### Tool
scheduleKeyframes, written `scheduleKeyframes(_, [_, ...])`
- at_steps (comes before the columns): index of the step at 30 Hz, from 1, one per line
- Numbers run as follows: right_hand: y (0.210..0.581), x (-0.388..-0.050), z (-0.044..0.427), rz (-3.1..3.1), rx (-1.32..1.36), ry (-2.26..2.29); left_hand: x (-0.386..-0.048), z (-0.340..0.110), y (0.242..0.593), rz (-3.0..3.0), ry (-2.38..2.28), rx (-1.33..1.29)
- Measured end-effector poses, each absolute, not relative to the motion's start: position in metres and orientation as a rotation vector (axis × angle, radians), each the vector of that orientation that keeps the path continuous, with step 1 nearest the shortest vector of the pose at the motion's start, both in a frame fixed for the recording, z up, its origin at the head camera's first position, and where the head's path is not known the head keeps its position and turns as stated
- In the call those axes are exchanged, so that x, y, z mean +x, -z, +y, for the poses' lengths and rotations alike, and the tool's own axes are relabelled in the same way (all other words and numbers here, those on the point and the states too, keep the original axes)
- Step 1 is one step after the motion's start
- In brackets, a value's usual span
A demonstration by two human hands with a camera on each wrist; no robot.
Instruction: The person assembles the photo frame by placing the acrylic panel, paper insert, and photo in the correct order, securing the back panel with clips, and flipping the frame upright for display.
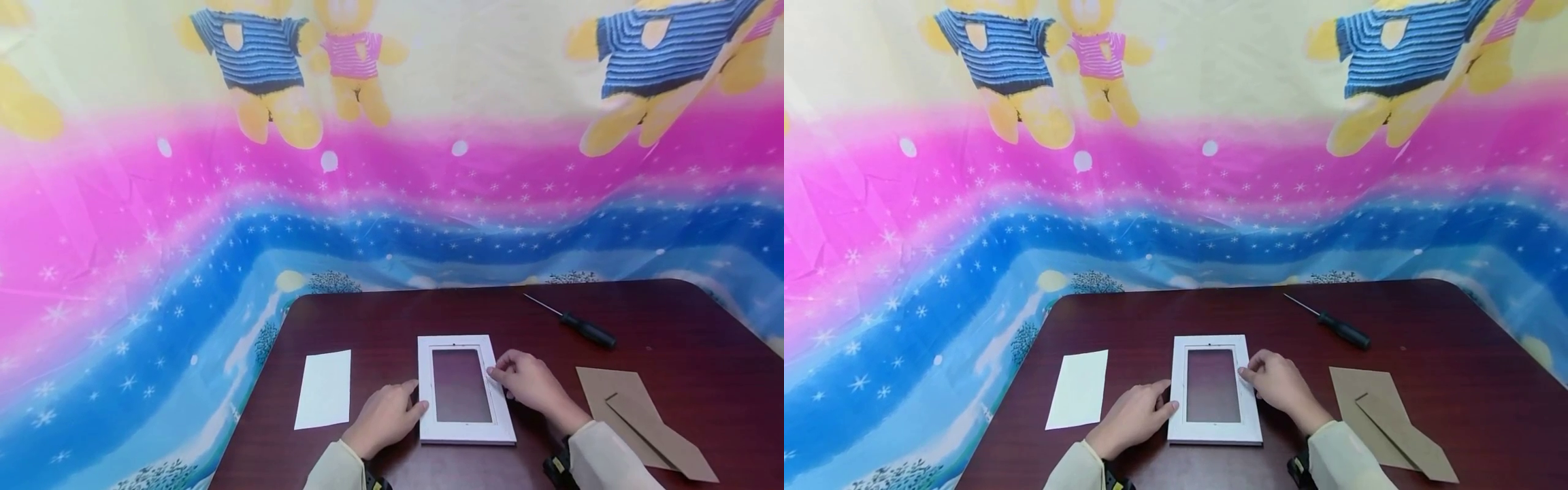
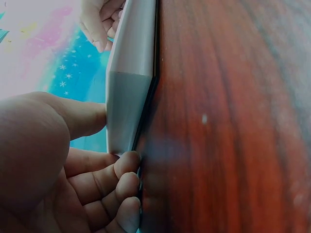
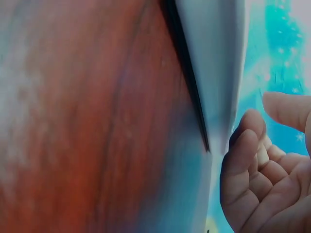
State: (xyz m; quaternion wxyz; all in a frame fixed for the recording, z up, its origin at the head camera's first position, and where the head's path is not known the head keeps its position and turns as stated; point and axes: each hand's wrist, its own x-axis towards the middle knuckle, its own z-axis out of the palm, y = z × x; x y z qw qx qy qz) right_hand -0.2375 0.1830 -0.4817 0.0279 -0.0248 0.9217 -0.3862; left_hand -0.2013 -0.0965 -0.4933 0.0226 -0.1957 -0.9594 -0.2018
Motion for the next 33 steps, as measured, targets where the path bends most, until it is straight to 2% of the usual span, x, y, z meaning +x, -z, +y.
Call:
scheduleKeyframes(23, [0.489,-0.242,0.193,2.716,-0.022,1.262,-0.202,-0.096,0.494,-2.967,0.640,-0.615])
scheduleKeyframes(33, [0.495,-0.242,0.196,2.710,-0.133,1.278,-0.202,-0.096,0.495,-2.976,0.632,-0.607])
